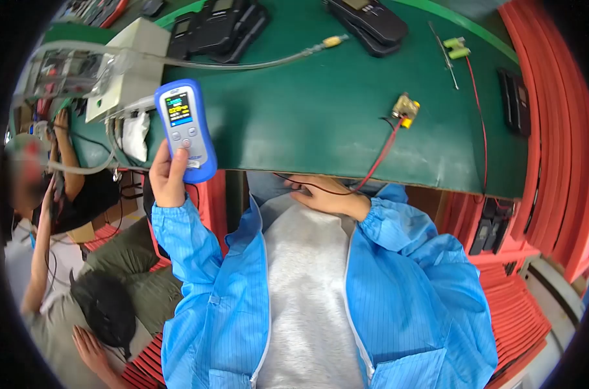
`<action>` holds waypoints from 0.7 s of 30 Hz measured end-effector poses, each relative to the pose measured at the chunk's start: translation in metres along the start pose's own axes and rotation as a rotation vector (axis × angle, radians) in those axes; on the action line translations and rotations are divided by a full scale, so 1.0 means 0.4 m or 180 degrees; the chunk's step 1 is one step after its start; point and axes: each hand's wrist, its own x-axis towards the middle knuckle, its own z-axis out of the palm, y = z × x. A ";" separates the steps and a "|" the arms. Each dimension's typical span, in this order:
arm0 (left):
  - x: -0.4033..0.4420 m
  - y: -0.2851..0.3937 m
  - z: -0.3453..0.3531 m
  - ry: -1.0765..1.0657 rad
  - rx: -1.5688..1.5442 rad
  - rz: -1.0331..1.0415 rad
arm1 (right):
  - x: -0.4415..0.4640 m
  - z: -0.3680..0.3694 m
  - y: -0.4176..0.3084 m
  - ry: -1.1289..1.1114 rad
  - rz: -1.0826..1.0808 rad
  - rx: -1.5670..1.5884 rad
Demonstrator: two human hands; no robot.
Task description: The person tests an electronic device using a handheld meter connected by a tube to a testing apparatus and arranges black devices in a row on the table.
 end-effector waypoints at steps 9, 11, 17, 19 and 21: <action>-0.024 -0.006 -0.039 0.0355 0.0115 -0.0016 | 0.042 0.010 0.005 0.0387 -0.0388 0.0246; -0.026 -0.010 -0.047 0.0384 0.0079 0.0031 | 0.054 0.016 0.010 0.0361 -0.0426 0.0318; -0.025 -0.015 -0.033 0.0400 -0.0021 0.0160 | 0.056 0.016 0.010 0.0282 -0.0330 0.0256; -0.026 -0.015 -0.027 0.0389 -0.0045 0.0156 | 0.056 0.014 0.013 0.0208 -0.0264 0.0322; -0.021 -0.012 -0.021 0.0358 -0.0078 0.0143 | 0.055 0.015 0.019 0.0184 -0.0267 0.0322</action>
